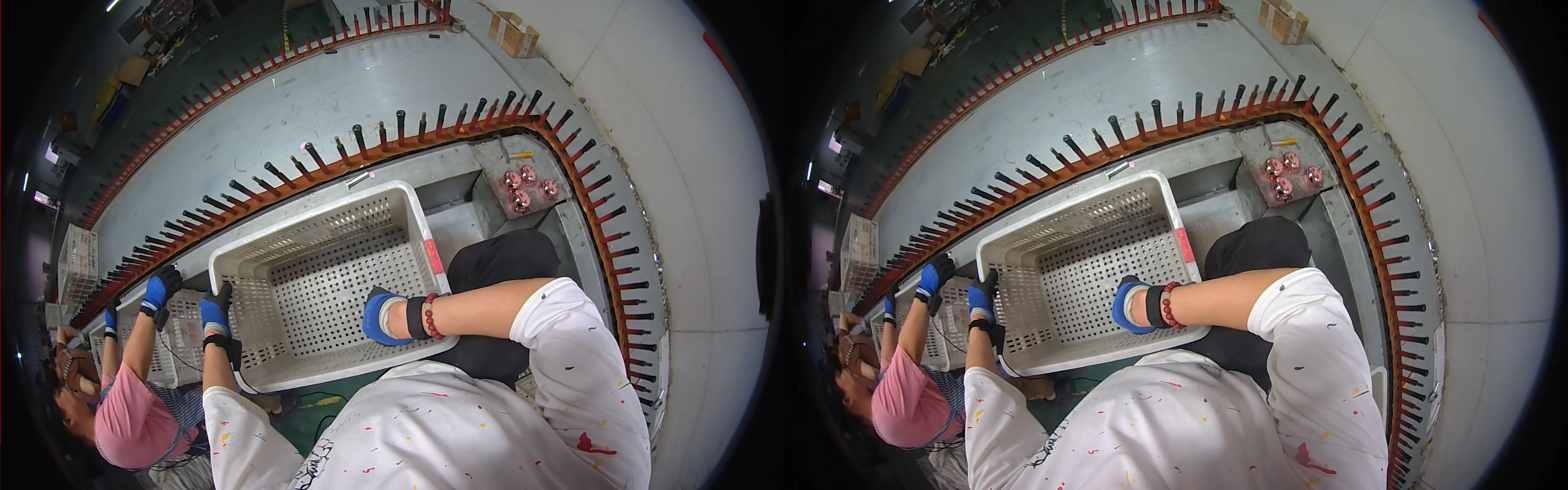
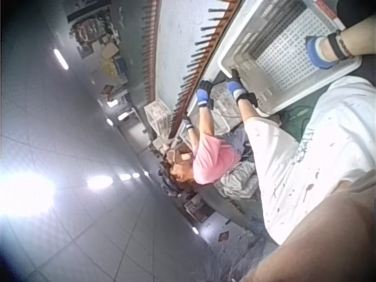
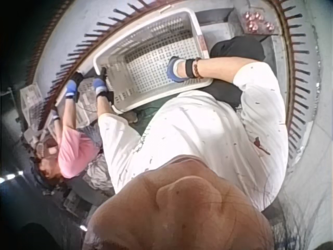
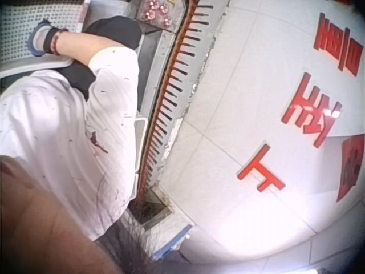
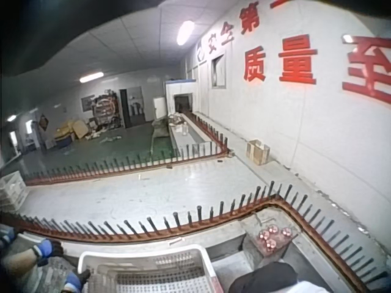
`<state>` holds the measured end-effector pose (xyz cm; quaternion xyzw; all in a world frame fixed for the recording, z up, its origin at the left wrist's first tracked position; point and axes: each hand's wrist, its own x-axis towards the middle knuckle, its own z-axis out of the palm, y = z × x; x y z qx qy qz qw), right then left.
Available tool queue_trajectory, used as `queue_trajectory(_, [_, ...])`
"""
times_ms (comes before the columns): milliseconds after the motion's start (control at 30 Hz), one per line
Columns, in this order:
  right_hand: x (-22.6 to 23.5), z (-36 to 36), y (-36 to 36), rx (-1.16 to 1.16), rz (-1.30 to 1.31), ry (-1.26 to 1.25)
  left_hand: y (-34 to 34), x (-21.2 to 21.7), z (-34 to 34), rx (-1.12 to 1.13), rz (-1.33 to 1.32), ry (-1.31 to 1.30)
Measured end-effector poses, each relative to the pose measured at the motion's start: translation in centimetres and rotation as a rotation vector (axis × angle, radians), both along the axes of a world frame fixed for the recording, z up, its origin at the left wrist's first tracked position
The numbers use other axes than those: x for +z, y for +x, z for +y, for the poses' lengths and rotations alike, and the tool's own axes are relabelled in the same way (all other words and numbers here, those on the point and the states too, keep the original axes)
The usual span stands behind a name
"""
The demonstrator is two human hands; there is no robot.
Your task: Collecting pink ornaments from a production rack and placing them into a white plastic basket.
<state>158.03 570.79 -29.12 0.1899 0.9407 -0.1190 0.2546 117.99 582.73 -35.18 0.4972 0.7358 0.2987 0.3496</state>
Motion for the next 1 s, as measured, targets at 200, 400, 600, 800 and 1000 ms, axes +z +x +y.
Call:
queue_trajectory(200, [0.4,-0.2,0.1,-0.009,0.009,0.021,0.2,0.2,-0.1,0.020,-0.001,-0.001])
queue_trajectory(400, [0.3,-0.2,-0.1,-0.005,-0.025,0.024,0.3,0.4,-0.2,0.005,-0.003,0.015])
queue_trajectory(600, [0.6,-0.4,-0.3,-0.028,-0.031,0.025,0.4,0.7,-0.2,0.005,0.014,0.008])
queue_trajectory(800, [0.5,-0.2,-0.2,0.016,-0.080,0.029,0.7,0.7,0.0,0.015,-0.012,-0.002])
queue_trajectory(1000, [0.5,-0.1,-0.4,0.008,-0.085,0.016,0.4,0.7,0.0,0.037,0.047,-0.024])
